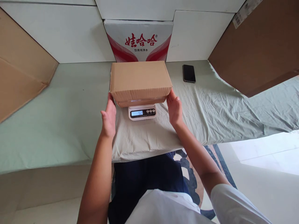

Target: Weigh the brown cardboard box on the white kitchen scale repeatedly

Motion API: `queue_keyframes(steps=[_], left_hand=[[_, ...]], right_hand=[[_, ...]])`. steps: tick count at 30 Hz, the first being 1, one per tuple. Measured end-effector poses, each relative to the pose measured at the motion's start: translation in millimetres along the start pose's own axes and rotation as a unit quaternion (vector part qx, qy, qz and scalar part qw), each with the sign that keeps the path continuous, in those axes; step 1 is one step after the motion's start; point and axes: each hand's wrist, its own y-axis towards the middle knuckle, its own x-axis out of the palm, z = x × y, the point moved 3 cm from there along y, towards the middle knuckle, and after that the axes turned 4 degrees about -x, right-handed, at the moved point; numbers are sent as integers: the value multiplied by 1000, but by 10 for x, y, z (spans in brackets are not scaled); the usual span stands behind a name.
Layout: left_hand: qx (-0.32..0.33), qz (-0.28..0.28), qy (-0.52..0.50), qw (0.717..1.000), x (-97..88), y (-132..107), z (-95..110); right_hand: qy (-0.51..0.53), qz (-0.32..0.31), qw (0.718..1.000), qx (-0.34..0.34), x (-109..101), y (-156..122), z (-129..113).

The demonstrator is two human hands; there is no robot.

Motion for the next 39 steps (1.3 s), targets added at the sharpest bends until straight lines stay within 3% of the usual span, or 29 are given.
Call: queue_keyframes(steps=[23,39], left_hand=[[3,-3,21,1000,-5,-13,-30],[-7,-6,38,999,5,-27,-35]], right_hand=[[-42,-49,997,-42,47,-8,-70],[-57,-42,997,-20,41,-20,-47]])
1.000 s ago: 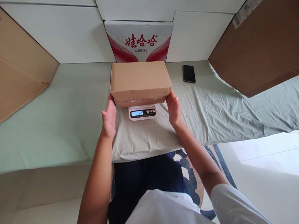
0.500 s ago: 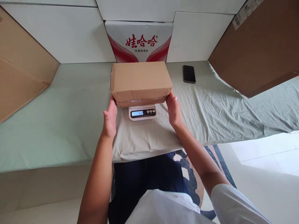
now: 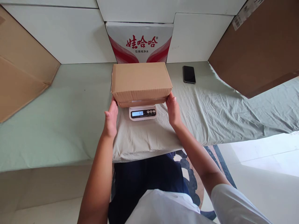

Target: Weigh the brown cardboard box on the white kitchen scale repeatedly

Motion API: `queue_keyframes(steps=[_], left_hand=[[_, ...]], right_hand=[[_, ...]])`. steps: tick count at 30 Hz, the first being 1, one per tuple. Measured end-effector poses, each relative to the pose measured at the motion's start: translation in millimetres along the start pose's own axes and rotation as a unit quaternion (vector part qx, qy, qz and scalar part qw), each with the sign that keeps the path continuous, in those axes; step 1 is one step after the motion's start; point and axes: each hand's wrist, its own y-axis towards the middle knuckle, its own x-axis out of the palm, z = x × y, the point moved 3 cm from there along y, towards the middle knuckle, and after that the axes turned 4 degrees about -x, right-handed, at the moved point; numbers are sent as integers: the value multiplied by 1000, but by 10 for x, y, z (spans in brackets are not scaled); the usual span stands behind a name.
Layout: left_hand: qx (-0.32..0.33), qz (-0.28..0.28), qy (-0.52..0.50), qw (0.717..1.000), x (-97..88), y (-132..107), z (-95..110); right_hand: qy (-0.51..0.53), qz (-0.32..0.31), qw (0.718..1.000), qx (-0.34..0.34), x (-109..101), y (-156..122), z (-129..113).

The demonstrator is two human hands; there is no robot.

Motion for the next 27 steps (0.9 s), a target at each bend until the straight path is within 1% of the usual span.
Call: queue_keyframes(steps=[4,10,16,21,27], left_hand=[[-1,0,-12,1000,4,0,-11],[-9,1,-3,1000,9,1,-7],[-3,-5,-4,1000,21,2,23],[10,-9,-20,1000,22,-4,31],[4,-10,-10,1000,27,-3,38]], right_hand=[[5,0,1000,3,-11,6,20],[11,16,1000,19,17,-4,-16],[18,7,1000,4,43,-17,-66],[6,1,1000,1,26,0,-46],[2,5,1000,3,9,7,-43]])
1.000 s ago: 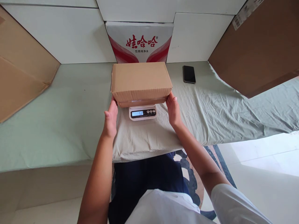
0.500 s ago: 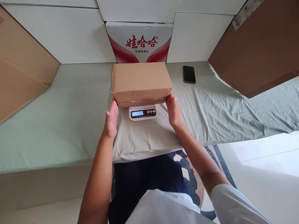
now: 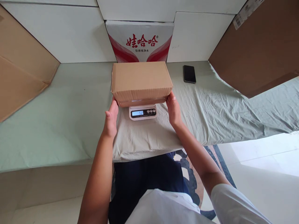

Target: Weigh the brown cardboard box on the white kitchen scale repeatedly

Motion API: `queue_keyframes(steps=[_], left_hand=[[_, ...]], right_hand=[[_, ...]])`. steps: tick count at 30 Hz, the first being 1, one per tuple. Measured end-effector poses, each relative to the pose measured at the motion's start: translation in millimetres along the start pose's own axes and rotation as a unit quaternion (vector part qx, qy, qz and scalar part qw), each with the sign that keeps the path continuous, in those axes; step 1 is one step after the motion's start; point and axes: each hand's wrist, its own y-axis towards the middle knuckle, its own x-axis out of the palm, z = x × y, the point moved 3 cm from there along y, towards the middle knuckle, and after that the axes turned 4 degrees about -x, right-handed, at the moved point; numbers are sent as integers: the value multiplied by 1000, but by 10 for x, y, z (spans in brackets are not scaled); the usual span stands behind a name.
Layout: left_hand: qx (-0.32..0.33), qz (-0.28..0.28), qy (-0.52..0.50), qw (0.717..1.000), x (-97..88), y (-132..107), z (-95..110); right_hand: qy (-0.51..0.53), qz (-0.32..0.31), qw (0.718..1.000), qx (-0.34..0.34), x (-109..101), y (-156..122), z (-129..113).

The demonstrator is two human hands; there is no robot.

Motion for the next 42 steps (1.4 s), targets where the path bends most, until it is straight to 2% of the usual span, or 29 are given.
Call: queue_keyframes(steps=[4,8,12,20,27,31,34,37,40,42], left_hand=[[-3,3,-8,1000,-8,-1,-14],[1,-3,-12,1000,-14,-8,-26],[13,-4,-26,1000,-17,-13,-24],[-8,4,0,1000,-12,-9,-10],[-13,6,-1,1000,-9,5,-24],[5,-8,-28,1000,23,24,-17],[5,-13,-39,999,46,51,96],[17,-20,-42,999,28,134,360],[43,-52,-16,998,-62,342,630],[40,-76,12,996,-157,568,680]], right_hand=[[-9,16,1000,24,-34,-19,24],[-24,11,1000,17,-60,-31,55],[-6,19,1000,22,-75,-33,103],[26,45,998,37,-69,-11,149],[14,22,999,39,-69,10,138],[-1,15,999,32,-27,-20,88],[-9,7,1000,19,5,-27,-28],[-10,1,1000,-4,5,75,-237],[-19,-12,999,-38,15,342,-428],[-31,-29,998,-50,53,599,-427]])
